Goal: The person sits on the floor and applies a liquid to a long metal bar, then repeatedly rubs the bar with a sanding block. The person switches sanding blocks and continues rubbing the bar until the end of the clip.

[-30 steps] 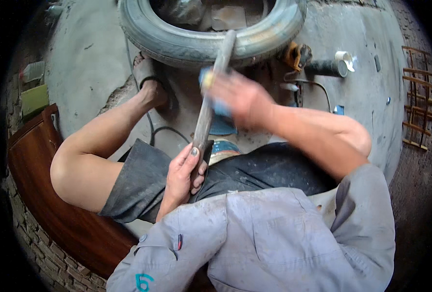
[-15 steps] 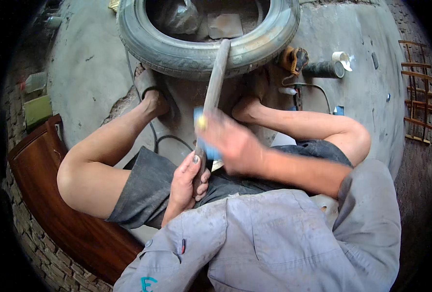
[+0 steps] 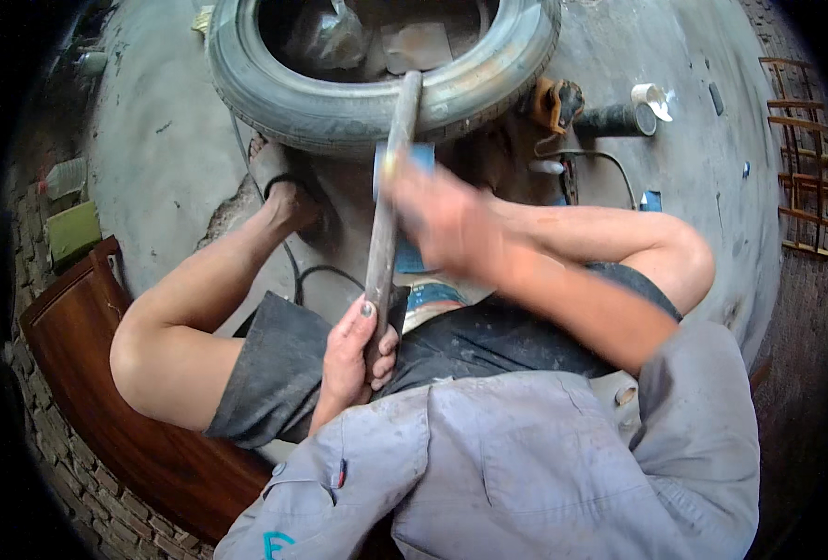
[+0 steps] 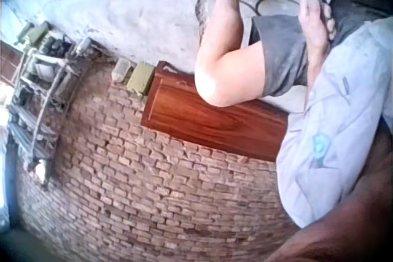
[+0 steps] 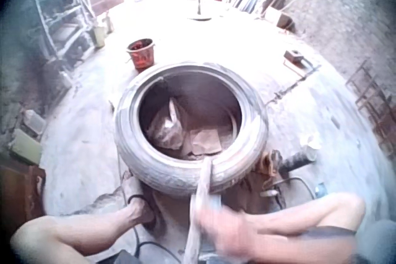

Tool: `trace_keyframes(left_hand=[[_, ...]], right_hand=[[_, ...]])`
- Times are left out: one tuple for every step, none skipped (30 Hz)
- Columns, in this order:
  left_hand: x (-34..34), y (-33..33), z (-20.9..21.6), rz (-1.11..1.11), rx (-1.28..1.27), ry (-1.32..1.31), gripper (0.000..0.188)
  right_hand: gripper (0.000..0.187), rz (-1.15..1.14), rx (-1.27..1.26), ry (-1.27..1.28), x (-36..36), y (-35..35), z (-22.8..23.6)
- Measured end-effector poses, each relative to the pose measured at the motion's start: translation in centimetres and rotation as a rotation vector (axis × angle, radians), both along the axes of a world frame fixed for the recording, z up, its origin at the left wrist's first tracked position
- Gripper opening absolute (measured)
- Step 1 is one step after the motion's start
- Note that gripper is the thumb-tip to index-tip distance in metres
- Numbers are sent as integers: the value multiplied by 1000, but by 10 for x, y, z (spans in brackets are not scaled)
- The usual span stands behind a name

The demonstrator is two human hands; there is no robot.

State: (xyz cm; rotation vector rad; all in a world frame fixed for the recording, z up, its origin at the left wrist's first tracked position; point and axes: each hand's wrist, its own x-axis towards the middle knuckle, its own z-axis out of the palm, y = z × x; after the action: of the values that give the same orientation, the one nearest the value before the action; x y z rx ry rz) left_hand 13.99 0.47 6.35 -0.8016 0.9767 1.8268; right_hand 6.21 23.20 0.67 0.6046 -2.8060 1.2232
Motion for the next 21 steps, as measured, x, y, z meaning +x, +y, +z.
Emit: trace_keyframes(left_hand=[[-9,3,3,-1,-17,6,44],[-6,2,2,-1,1,-2,44],[0,0,1,-1,19,-9,44],[1,-1,-2,4,23,-23,44],[4,-2,-3,14,21,-41,44],[3,-2,-2,12,14,-30,43],[5,-2,-2,30,8,2,42],[4,-2,-2,14,5,5,42],[0,-1,-1,-2,2,7,42],[-2,1,2,-15,-4,-6,42],[-2,1,3,2,-18,-13,43],[-2,0,1,18,14,-25,44],[1,-1,1,5,-4,-20,45],[3,0,-3,-4,-14,-5,45],[3,0,-4,0,-35,8,46],[3,0,-4,-22,-90,20,48],[9,1,-6,-4,-96,62,50],[8,1,-6,-18,-128,90,51],[6,3,-5,-47,-156,113,53],[8,5,-8,-68,-205,192,53],[11,7,-11,-88,-254,273,53]], right_hand=[[60,8,-4,64,-40,9,-9],[58,-5,7,39,-32,5,-5],[57,-16,18,15,-13,-3,4],[61,9,44,12,15,-12,8],[62,64,-16,-23,42,-22,22],[62,145,-36,-75,62,-26,33],[61,226,-56,-132,72,-28,38],[58,227,-41,-25,55,-18,28],[61,131,2,45,32,-11,16],[62,24,30,58,4,3,-4],[64,-45,-18,-3,-32,10,-11],[60,-69,-8,-40,-35,8,-9],[56,-92,-1,-71,-39,5,-6],[55,-7,46,-1,-17,-1,0],[53,88,84,67,22,-12,11],[53,195,39,-40,49,-23,33],[58,266,0,-123,66,-24,42],[57,253,22,-39,54,-19,31],[55,226,46,37,33,-8,14],[53,186,163,93,-2,8,3],[51,87,182,149,-36,19,-4]])
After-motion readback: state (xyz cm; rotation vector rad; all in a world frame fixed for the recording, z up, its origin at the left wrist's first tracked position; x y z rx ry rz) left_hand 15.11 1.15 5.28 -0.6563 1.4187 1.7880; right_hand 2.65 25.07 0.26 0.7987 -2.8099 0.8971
